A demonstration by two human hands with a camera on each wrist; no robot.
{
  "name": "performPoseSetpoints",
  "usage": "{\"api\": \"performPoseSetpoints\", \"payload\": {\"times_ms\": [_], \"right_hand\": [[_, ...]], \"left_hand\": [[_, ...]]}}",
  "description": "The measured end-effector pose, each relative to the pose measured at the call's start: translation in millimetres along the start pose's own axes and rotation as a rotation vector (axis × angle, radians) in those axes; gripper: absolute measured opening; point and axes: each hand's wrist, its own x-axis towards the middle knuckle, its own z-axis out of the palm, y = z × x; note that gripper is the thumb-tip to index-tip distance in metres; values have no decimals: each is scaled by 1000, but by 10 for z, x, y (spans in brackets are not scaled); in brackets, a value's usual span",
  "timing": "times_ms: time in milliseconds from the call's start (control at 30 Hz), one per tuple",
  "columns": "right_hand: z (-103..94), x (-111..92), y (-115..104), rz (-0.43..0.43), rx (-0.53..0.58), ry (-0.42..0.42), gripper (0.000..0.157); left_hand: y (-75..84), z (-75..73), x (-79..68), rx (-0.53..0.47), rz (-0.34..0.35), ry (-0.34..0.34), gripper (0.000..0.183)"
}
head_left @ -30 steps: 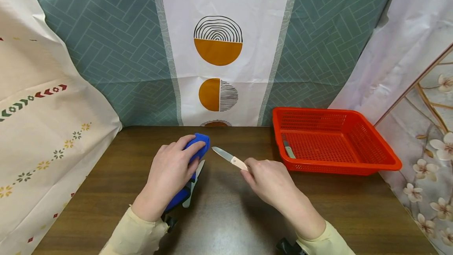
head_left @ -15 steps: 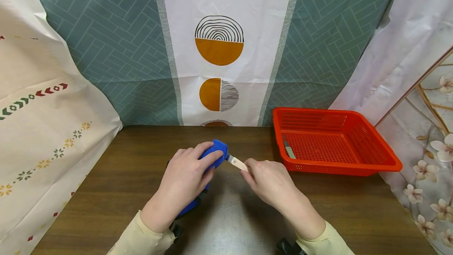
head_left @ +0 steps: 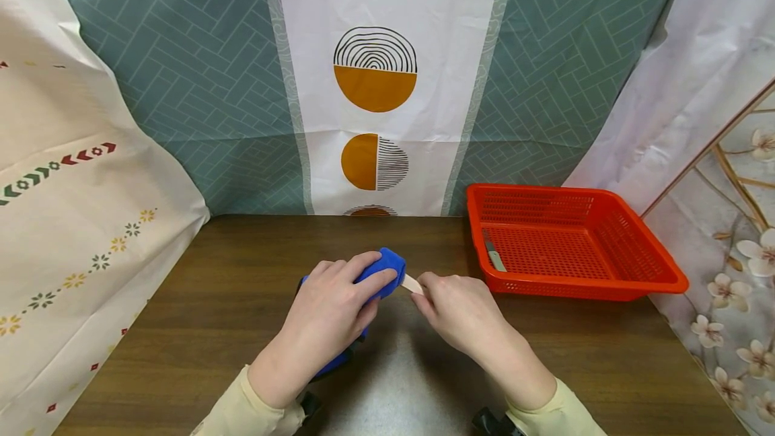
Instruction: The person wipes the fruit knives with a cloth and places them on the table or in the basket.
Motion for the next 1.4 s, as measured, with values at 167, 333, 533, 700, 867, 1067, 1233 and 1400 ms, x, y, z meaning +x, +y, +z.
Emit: {"api": "performPoseSetpoints", "payload": {"times_ms": [167,333,533,700,867,1067,1233,1400], "right_hand": [[-2,-1,0,3,-3,-10,23],[-3,-4,-6,4,-1,-19,22],[-9,-10,-15,-2,-2,-11,24],[-13,-6,-19,1,7,-17,21],[-10,2,-20,0,11,-10,20],[-10,1,-19,-7,1,-3,21],[-12,-4,-21,-7,-5,-7,21],[-11,-3,-22,-6,-6,-12,20]], "left_hand": [[0,6,5,0,1,-17,43],[-9,16,1,3,-1,-34,44],[-37,18,-6,17,-10,-52,46],[-64,13,-3,19,-16,-51,46],[-93,9,-2,24,-21,-43,45],[-144,8,-12,30,-33,-39,44],[-186,11,-25,34,-49,-41,44],[-237,13,-35,45,-64,-44,45]]}}
